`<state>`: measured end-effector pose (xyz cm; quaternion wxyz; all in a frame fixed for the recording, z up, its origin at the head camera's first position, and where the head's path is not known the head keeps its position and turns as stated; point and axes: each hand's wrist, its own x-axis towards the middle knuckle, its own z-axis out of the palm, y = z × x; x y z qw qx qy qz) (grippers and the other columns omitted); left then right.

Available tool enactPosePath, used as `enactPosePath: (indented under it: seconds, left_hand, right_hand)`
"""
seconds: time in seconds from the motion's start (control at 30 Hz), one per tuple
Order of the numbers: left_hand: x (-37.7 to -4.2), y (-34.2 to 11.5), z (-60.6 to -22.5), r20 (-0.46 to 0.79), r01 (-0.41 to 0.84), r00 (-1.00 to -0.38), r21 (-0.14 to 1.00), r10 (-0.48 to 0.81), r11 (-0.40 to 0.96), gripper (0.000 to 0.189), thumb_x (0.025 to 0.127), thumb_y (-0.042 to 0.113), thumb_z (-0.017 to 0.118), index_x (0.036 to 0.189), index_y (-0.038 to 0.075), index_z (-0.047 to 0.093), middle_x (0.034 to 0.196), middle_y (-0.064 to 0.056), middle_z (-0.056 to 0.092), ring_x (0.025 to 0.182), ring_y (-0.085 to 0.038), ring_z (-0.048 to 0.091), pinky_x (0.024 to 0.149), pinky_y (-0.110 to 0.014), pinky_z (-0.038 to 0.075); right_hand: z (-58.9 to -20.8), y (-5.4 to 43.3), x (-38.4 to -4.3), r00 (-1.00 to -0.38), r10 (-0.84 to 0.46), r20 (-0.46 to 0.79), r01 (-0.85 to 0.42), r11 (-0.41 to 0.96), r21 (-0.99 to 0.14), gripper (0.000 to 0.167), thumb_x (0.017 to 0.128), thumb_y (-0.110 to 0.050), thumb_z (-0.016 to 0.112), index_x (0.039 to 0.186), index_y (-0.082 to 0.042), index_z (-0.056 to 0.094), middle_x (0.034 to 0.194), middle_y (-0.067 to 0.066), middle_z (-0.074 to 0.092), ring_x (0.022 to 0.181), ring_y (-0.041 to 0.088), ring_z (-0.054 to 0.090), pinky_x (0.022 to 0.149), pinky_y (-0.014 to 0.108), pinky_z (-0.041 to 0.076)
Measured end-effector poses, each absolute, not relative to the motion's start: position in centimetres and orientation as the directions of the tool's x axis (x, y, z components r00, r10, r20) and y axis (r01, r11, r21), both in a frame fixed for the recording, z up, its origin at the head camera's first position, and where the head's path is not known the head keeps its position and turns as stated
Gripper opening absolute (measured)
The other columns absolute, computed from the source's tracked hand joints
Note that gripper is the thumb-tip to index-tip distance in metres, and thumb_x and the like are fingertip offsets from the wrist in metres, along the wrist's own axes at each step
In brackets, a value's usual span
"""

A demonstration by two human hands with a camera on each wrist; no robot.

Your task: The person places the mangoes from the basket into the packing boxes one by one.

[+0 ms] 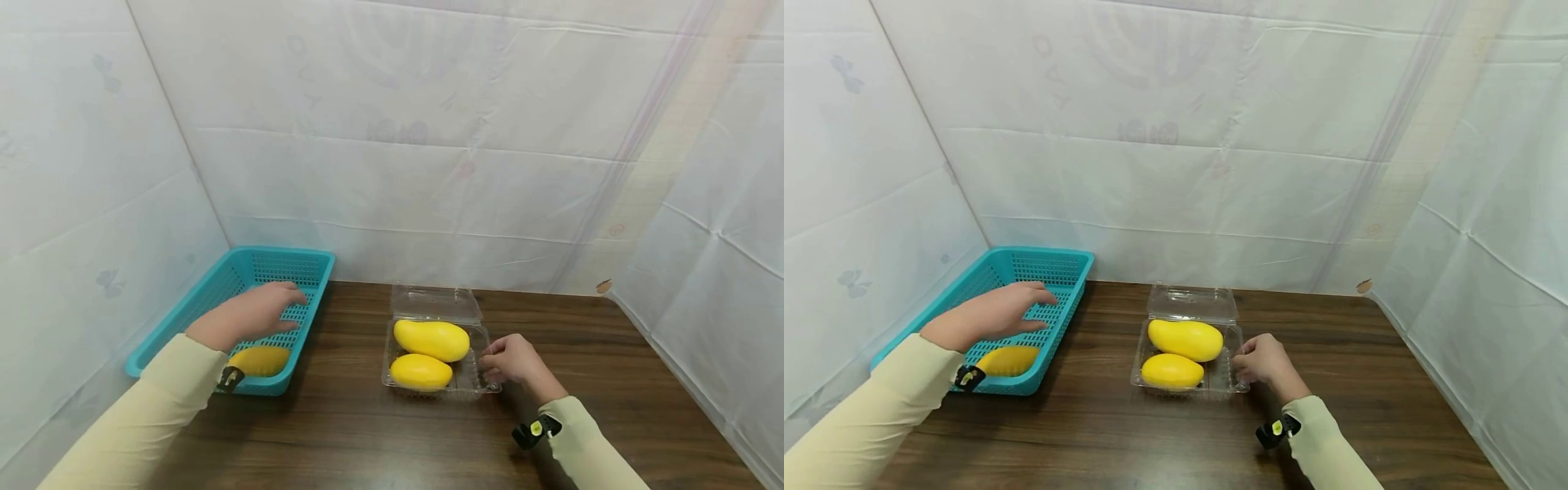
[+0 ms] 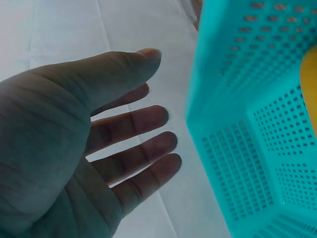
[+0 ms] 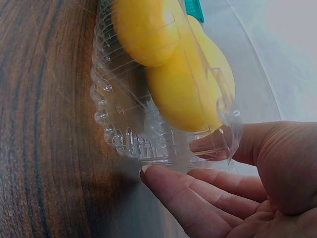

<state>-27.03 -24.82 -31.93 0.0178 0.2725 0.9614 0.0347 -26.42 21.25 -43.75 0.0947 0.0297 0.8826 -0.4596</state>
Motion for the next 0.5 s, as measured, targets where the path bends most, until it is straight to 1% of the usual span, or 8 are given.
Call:
enactPosePath:
  seconds: [0.13,0.23,0.33,0.5]
  left_hand:
    - [-27.6,-25.8,-32.2,-0.050,0.510,-0.854,0.110,0.517,0.853,0.041,0.094,0.019,0.074,0.130,0.000,0.067,0.132,-0.017,0.067,0.127,-0.040,0.060,0.104,-0.054,0.051]
    - [-28.0,-26.5,-32.4,-0.097,0.484,-0.859,0.161,0.502,0.860,0.045,0.093,0.020,0.075,0.132,-0.001,0.065,0.133,-0.018,0.067,0.126,-0.040,0.060,0.103,-0.055,0.051]
    - [-28.3,-27.0,-32.6,-0.157,0.438,-0.869,0.201,0.470,0.876,0.049,0.092,0.024,0.077,0.133,0.001,0.064,0.134,-0.017,0.067,0.126,-0.040,0.061,0.102,-0.055,0.052]
    - [-28.6,-27.8,-32.8,-0.233,0.391,-0.867,0.231,0.441,0.891,0.050,0.089,0.029,0.080,0.131,0.005,0.067,0.133,-0.016,0.067,0.124,-0.040,0.061,0.099,-0.055,0.054]
  right_hand:
    - [-43.7,21.2,-26.4,-0.981,-0.032,-0.189,0.136,0.579,-0.804,0.016,0.088,-0.003,0.073,0.100,0.009,0.073,0.087,0.015,0.075,0.069,0.022,0.074,0.064,0.037,0.063]
    - [-43.7,21.2,-26.4,-0.982,-0.031,-0.186,0.133,0.582,-0.802,0.015,0.088,-0.002,0.074,0.098,0.009,0.072,0.086,0.015,0.074,0.068,0.021,0.074,0.064,0.037,0.063]
    - [-43.7,21.2,-26.5,-0.982,-0.033,-0.184,0.131,0.583,-0.802,0.015,0.088,-0.003,0.074,0.098,0.009,0.073,0.085,0.015,0.074,0.068,0.021,0.073,0.064,0.037,0.063]
    - [-43.7,21.2,-26.5,-0.982,-0.035,-0.187,0.132,0.579,-0.805,0.015,0.088,-0.002,0.074,0.097,0.008,0.072,0.087,0.015,0.074,0.069,0.022,0.074,0.064,0.037,0.063]
